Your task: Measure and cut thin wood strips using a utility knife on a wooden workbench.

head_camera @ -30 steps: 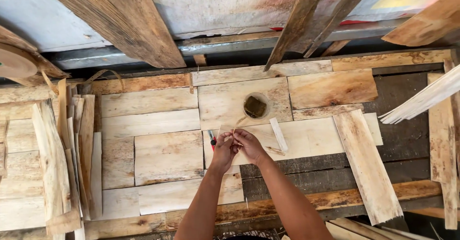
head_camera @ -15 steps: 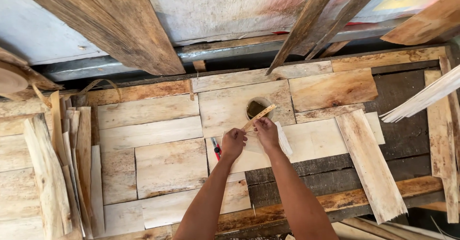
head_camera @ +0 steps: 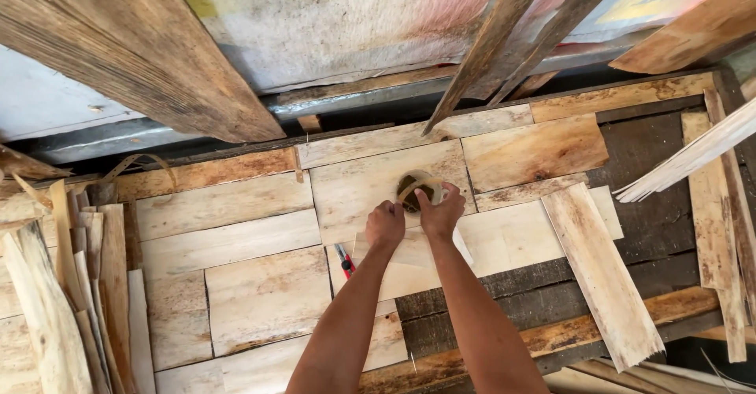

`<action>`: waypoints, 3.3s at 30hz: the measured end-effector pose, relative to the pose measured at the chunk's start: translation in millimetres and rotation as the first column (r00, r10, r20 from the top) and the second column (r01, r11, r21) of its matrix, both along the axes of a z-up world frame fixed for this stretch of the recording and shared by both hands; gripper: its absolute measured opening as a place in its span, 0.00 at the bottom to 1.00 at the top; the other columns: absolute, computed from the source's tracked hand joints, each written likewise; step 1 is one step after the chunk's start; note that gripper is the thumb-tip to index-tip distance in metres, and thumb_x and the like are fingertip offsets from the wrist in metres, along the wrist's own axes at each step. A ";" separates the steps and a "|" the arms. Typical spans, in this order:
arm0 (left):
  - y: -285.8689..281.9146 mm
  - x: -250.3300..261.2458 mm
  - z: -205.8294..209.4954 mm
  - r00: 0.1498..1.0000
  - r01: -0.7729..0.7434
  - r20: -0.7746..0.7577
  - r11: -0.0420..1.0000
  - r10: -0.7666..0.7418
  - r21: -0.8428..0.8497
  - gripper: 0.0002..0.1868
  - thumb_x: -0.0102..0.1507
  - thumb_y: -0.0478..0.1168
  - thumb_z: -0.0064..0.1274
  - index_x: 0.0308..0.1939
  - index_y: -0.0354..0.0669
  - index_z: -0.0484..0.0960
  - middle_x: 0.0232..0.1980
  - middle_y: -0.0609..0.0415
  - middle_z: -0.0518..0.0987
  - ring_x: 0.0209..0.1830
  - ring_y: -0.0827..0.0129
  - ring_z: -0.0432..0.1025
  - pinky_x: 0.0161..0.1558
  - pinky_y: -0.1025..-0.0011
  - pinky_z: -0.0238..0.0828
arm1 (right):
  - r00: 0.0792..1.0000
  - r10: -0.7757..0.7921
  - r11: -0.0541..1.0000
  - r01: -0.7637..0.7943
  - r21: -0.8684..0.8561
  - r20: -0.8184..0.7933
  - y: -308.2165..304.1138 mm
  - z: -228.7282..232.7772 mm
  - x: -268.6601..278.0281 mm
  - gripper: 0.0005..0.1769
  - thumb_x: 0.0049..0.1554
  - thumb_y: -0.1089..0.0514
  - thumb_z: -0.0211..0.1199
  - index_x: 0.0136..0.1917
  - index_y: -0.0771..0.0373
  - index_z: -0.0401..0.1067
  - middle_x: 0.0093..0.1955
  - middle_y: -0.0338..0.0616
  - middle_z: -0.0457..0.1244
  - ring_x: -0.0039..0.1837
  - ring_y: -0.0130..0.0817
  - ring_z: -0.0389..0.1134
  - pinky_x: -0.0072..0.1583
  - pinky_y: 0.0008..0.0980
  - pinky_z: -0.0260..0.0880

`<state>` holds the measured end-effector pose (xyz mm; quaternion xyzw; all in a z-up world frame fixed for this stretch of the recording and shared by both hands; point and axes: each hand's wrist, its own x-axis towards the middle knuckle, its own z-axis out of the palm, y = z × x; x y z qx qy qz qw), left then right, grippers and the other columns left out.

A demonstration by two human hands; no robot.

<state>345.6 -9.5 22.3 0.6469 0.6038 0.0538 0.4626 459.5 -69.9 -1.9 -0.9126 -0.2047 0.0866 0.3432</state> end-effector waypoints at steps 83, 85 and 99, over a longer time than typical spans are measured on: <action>16.5 -1.7 29.0 0.907 0.293 -0.294 0.953 -0.302 -0.076 0.21 0.67 0.52 0.49 0.46 0.37 0.86 0.48 0.40 0.84 0.50 0.51 0.80 0.51 0.58 0.78 | 0.919 0.055 0.998 -0.055 0.012 -0.391 3.6 17.5 -22.8 0.44 0.43 0.44 0.81 0.60 0.70 0.62 0.56 0.56 0.66 0.58 0.42 0.72 0.57 0.38 0.75; 17.3 0.7 24.4 0.896 0.310 -0.310 0.948 -0.317 -0.072 0.21 0.67 0.51 0.49 0.47 0.36 0.85 0.49 0.39 0.84 0.51 0.50 0.80 0.52 0.57 0.78 | 0.923 0.069 0.994 -0.094 -0.048 -0.380 6.6 13.4 -20.3 0.46 0.41 0.41 0.82 0.60 0.70 0.63 0.55 0.54 0.67 0.58 0.43 0.73 0.57 0.39 0.76; 24.5 8.1 8.6 0.841 0.410 -0.366 0.911 -0.398 -0.048 0.16 0.69 0.47 0.48 0.46 0.39 0.86 0.49 0.43 0.85 0.52 0.54 0.80 0.51 0.59 0.78 | 0.922 -0.034 0.925 -0.116 -0.361 -0.385 19.6 27.8 -19.6 0.55 0.38 0.34 0.83 0.65 0.62 0.56 0.64 0.57 0.55 0.61 0.52 0.68 0.57 0.46 0.77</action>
